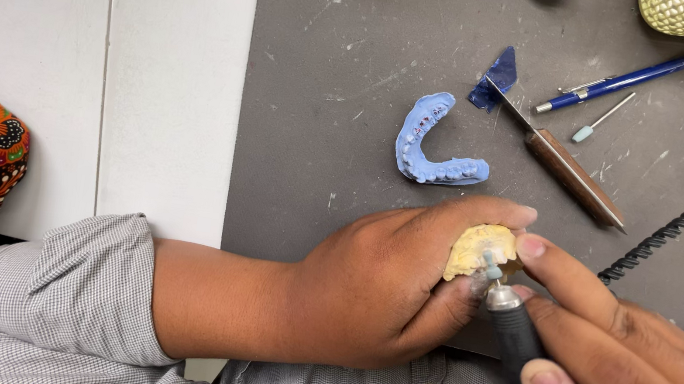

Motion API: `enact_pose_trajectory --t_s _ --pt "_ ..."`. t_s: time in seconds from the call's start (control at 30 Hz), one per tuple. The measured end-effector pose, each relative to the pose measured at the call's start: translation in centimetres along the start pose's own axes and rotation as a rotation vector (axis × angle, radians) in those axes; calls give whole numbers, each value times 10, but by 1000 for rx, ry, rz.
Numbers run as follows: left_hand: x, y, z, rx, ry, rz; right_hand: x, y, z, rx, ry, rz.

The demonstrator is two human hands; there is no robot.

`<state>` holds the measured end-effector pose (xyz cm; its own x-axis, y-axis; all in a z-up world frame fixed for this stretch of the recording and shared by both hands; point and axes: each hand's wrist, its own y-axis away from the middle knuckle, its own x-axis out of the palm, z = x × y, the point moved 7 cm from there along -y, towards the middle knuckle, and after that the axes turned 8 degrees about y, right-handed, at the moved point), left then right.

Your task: The person uses a rotary tool to grind and shape a yellow dental cast and a single artificial tooth. They then fit the tooth into the cast and inspect the alignment.

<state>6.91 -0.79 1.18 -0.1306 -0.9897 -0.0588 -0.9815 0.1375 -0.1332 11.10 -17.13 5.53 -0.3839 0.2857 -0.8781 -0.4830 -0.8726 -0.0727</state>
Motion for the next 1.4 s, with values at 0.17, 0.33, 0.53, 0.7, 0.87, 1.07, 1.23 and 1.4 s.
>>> enact_pose_trajectory --t_s 0.17,0.33,0.53,0.7,0.87,1.07,1.23,1.4 --pt "-1 0 -3 50 -27 -15 3 2 -7 11 25 33" --pt "0 1 0 25 -56 9 -2 -2 -1 -23 -39 -8" --pt "1 0 2 37 -95 1 -7 -10 6 -42 -17 -57" --pt "0 1 1 30 -83 -30 -3 -2 4 -171 -28 -45" --pt "-3 -1 -5 86 -78 -28 -10 -3 5 -193 15 -96" --pt "-6 -5 -6 107 -35 43 5 -12 -76 827 -779 179" --pt "-8 -5 -3 17 123 34 -11 -32 -45 100 -346 -257" --pt "-10 -11 2 -25 280 -34 -3 -35 -38 36 -413 -317"
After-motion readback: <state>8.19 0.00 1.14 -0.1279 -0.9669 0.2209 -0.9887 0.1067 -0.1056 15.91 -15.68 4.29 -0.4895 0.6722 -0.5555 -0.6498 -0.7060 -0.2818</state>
